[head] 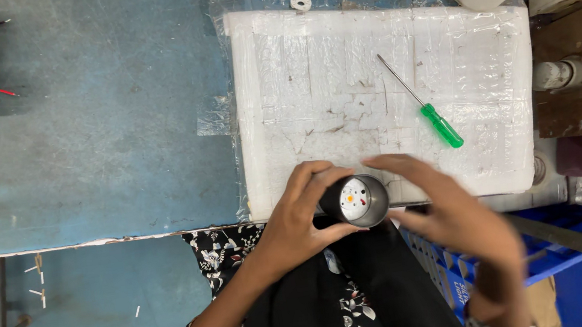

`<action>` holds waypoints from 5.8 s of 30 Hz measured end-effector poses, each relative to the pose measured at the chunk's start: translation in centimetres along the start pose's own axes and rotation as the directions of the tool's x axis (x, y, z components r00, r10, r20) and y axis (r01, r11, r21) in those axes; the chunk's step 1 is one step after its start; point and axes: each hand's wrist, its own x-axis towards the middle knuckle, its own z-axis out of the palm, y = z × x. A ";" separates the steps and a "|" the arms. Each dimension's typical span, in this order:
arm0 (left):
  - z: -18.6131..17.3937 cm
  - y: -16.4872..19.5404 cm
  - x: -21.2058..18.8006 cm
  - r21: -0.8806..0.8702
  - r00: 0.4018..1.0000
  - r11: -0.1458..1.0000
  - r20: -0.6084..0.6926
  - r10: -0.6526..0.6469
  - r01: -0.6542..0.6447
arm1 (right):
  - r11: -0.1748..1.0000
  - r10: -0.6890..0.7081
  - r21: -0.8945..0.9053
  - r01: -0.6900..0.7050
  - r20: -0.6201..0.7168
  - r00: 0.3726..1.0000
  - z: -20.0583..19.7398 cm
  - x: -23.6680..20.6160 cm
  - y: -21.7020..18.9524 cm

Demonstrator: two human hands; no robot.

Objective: The person assembles small cylindrical lamp fixtures at a factory workbench. They hold a black cylindrical housing, insert an LED module into its base, use a green-handled screwdriver and a powered screwdriver to drive screws securing the module, attach red and black wires to the module terminals, and place completed housings with others on the table.

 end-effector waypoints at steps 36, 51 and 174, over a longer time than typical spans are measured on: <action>8.1 13.6 9.4 0.737 0.814 0.366 0.567 0.123 -0.569 | 0.994 -0.093 0.045 0.101 -0.145 0.985 1.9 -8.2 12.5; 7.4 13.6 9.2 0.723 0.818 0.416 0.566 0.101 -0.551 | 0.997 -0.072 0.006 0.074 -0.131 0.989 1.9 -7.9 11.9; 8.9 14.1 10.6 0.765 0.987 0.636 0.155 -0.034 -0.098 | 0.922 0.322 0.385 0.030 -0.809 0.492 -16.7 -7.4 14.2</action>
